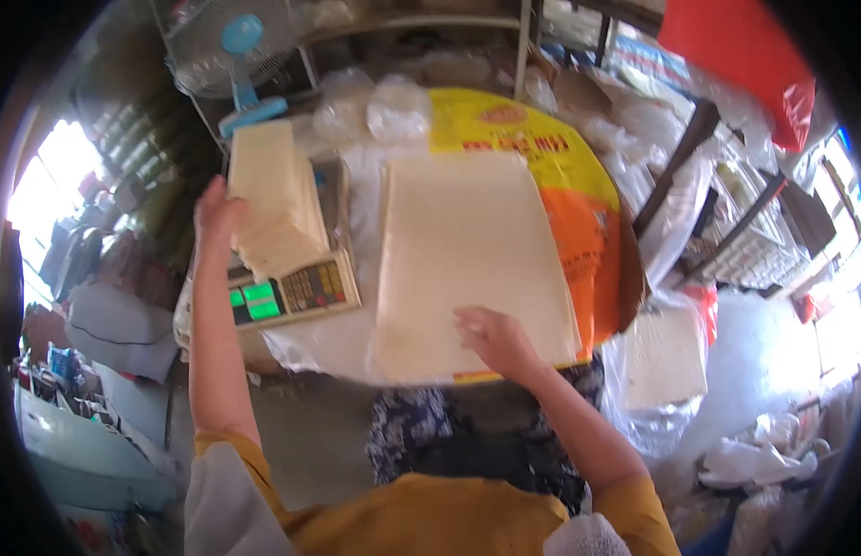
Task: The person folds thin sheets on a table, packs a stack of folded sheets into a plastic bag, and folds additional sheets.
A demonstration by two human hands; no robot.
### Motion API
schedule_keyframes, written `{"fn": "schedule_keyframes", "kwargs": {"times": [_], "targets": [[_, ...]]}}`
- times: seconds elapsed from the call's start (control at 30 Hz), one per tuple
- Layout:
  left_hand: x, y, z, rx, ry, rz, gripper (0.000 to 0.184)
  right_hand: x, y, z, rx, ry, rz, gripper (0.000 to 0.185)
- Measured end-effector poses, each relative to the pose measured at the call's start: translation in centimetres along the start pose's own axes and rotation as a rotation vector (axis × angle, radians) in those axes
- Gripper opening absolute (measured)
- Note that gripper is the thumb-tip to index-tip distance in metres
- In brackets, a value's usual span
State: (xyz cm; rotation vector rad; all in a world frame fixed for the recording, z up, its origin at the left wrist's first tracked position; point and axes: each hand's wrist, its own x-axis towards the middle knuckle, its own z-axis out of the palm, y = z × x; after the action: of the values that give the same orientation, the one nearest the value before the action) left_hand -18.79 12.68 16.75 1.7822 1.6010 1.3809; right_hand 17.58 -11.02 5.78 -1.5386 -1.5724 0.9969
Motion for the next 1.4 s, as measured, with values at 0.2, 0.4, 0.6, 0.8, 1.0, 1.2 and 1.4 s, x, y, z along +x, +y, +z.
{"fn": "schedule_keyframes", "kwargs": {"times": [0.2,0.4,0.6,0.8,1.0,1.2,1.4], "targets": [[-16.4,1.6,5.4,0.045,0.248,0.429,0.042,0.2,1.0,3.9,-0.326,-0.038,-0.361,0.023],[-27.0,-2.4,11.0,-0.066,-0.095,0.186,0.049,1.4,0.4,6.8,-0.823,0.008,-0.795,0.009],[-27.6,-0.3,12.0,0.035,0.027,0.314,0.047,3.2,0.5,4.5,-0.161,0.125,-0.119,0.019],[-26.7,1.2,15.6,0.188,-0.672,0.241,0.030,1.8,0.3,2.4,-0.437,0.087,-0.502,0.038],[-27.6,0.8,18.7,0.390,-0.377,0.432,0.069,7.3,2.9,-5.9,-0.814,0.065,-0.252,0.034],[-27.5,1.6,18.4,0.456,-0.389,0.403,0.069,4.6,-14.3,-12.9,-0.868,0.605,-0.304,0.039],[-27.4,1.5,18.4,0.228,-0.480,0.301,0.066,-1.2,-4.7,-4.0,-1.119,0.320,-0.767,0.038]]}}
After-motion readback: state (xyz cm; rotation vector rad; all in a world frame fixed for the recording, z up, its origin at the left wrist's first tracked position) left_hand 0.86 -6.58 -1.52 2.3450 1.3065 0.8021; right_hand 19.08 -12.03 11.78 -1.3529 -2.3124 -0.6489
